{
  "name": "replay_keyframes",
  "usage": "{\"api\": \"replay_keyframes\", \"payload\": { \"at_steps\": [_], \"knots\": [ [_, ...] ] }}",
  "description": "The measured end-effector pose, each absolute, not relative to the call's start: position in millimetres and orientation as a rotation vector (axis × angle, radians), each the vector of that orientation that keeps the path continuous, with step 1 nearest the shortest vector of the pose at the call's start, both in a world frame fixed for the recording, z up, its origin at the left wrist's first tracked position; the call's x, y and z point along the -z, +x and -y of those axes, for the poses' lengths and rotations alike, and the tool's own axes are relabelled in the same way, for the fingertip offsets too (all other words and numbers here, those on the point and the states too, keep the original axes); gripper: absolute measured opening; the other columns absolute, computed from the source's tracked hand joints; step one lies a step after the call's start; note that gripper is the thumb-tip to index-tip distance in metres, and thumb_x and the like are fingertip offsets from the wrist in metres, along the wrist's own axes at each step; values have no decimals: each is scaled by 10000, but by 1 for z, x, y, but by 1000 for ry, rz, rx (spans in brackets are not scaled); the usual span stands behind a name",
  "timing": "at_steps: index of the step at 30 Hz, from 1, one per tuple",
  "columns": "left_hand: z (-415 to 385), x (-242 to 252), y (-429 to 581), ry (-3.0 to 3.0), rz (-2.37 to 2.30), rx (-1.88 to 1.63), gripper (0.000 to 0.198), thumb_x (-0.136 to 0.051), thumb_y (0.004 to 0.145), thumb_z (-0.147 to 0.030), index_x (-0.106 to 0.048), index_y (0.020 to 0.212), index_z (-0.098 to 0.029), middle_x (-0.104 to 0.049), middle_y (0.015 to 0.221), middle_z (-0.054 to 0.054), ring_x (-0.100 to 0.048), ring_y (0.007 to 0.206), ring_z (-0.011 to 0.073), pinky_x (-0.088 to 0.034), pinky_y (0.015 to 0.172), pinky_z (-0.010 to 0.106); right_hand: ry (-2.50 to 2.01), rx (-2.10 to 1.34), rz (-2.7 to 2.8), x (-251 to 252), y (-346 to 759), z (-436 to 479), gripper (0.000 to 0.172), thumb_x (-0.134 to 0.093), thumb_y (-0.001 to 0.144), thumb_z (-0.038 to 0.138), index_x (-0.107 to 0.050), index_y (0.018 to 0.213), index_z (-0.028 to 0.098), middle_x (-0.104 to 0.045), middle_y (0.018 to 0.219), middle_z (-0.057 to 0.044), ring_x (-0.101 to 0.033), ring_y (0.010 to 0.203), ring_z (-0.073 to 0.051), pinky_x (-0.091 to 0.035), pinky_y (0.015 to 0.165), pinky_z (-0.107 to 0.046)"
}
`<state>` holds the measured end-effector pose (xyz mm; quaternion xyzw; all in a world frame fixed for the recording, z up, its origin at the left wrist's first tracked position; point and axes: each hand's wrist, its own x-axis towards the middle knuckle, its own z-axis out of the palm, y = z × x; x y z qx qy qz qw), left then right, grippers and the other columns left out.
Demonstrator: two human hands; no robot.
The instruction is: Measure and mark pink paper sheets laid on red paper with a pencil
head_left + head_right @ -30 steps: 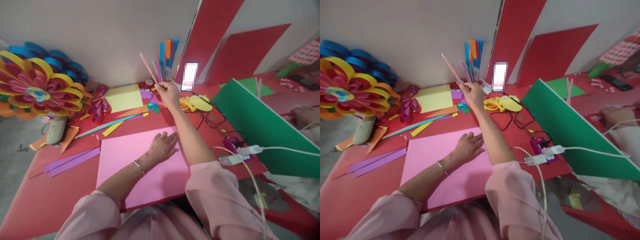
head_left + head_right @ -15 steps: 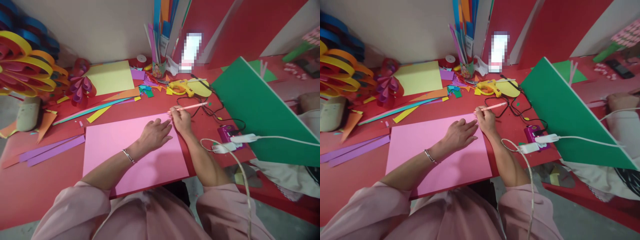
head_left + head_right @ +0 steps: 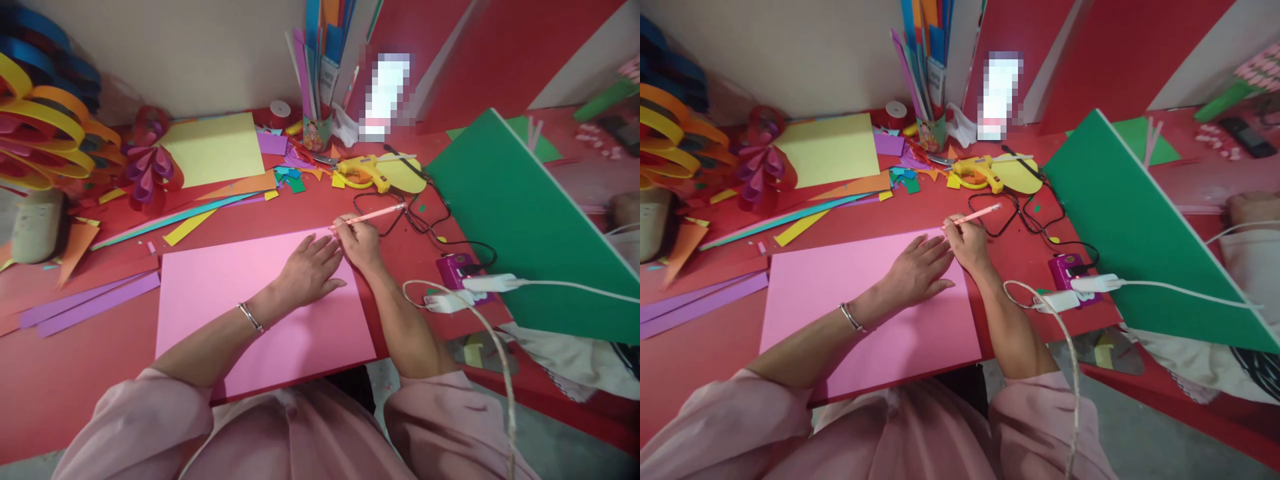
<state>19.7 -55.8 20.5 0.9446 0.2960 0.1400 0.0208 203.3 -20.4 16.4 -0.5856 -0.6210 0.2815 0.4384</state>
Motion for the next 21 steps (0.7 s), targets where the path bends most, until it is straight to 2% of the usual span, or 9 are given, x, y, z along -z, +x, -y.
{"api": "replay_keyframes", "payload": {
  "at_steps": [21],
  "knots": [
    [55,-21,20,2876,-917,-424,621,-528,1049,-608,-634,1429,-128,-611,1515,212,-545,1444,393,-420,1186,614,-1474,-705,1577,-17,203,21,263,-522,1005,424,-683,920,235,-803,860,-41,-766,835,-208,-556,821,-325]
  ]
}}
